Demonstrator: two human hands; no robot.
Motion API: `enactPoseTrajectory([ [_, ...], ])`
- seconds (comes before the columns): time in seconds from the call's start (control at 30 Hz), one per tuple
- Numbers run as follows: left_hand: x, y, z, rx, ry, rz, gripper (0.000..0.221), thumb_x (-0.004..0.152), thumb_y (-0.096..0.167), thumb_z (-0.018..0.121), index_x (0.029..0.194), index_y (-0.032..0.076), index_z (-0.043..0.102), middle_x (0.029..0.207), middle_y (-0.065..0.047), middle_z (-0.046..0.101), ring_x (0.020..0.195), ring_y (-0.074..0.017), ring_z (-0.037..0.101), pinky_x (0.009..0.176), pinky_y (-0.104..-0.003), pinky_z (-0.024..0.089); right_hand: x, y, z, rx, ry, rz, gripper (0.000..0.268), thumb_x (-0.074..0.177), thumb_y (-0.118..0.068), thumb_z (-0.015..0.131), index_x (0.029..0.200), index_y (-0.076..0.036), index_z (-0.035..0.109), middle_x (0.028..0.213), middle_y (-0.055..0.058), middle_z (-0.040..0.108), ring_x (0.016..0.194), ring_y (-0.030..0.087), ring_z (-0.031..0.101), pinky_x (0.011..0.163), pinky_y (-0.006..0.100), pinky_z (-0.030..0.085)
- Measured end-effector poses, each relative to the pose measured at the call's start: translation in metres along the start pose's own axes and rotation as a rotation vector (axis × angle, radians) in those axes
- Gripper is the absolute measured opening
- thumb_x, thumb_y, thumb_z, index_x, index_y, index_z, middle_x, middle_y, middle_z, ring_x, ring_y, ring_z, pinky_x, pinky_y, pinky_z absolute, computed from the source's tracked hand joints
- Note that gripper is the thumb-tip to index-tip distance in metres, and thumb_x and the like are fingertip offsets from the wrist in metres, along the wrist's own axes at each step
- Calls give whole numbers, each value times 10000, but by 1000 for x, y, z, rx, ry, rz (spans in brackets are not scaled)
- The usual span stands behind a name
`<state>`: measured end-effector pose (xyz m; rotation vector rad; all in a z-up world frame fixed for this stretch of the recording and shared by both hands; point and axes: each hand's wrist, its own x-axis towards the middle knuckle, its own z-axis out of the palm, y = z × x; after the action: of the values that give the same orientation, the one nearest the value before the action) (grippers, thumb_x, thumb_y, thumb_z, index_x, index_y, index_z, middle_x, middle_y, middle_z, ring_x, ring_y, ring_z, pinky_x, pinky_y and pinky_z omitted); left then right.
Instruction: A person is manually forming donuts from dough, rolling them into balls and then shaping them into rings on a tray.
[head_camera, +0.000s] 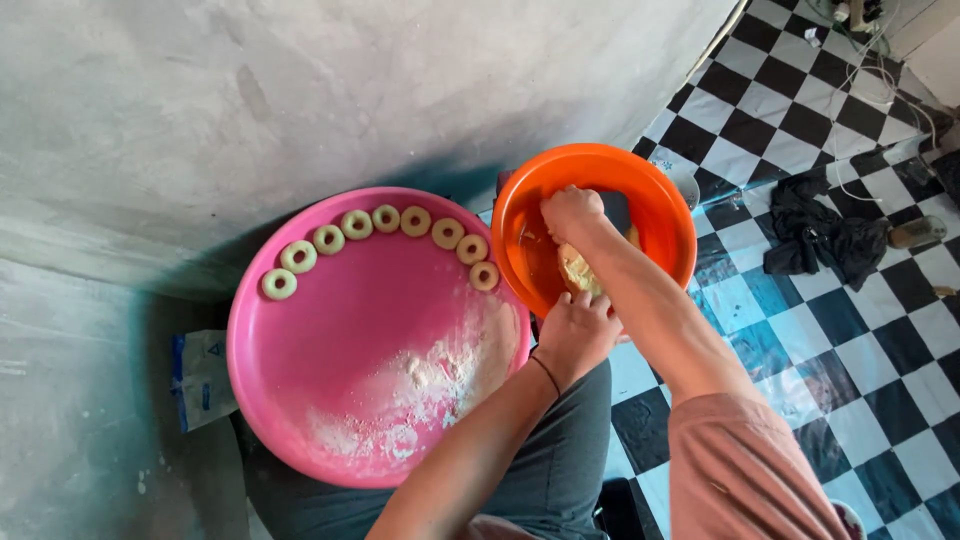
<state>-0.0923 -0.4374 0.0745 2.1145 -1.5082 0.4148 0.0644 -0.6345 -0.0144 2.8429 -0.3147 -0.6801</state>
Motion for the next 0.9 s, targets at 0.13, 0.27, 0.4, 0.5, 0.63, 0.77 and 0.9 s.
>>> enactPoseTrajectory([
  [0.13,-1,0,-14,1,-34,-2,252,792,382,784,777,184,629,701,-33,549,711,-306,619,666,-446,502,-31,5,-19,136,50,-61,287,886,-287,687,1124,-181,806,1090,112,789,1075,380,719,873,536,592],
  [0.27,-6,-3,5,32,-23,42,213,897,319,708,777,163,626,755,-74,625,741,-289,657,693,-421,525,-79,12,-62,357,71,49,496,980,-304,575,1420,-76,579,1217,272,715,1142,489,671,941,604,556],
  [0.4,-2,0,-12,17,-54,21,196,875,354,734,809,187,656,734,-59,607,743,-290,660,696,-427,537,-106,10,-77,435,52,-36,410,1012,-218,461,1402,-193,585,1295,243,661,1223,502,600,969,575,542],
  [0.5,-1,2,-19,14,-98,-15,230,838,420,755,858,207,669,762,-48,609,785,-281,662,708,-432,546,-105,2,-74,215,2,-38,434,978,-344,521,1402,-294,602,1331,137,633,1297,416,538,970,523,550],
  [0.63,-5,5,-16,-21,-117,-67,250,814,431,738,877,206,648,798,-51,615,827,-312,657,728,-459,530,-71,8,-33,144,75,57,430,968,-306,570,1396,-270,552,1290,173,593,1242,437,487,856,563,557],
  [0.77,-9,4,3,9,-24,-75,204,818,403,748,851,222,660,776,-60,610,803,-311,653,708,-456,525,-86,9,-39,145,64,-3,455,988,-268,533,1441,-301,508,1312,162,580,1249,435,485,880,564,561],
  [0.9,-12,1,17,18,-99,-48,209,832,429,751,881,252,652,790,-48,613,807,-298,648,720,-449,531,-131,7,-48,260,258,-107,214,995,-191,566,1198,-146,618,1179,163,562,1149,446,555,871,492,581],
])
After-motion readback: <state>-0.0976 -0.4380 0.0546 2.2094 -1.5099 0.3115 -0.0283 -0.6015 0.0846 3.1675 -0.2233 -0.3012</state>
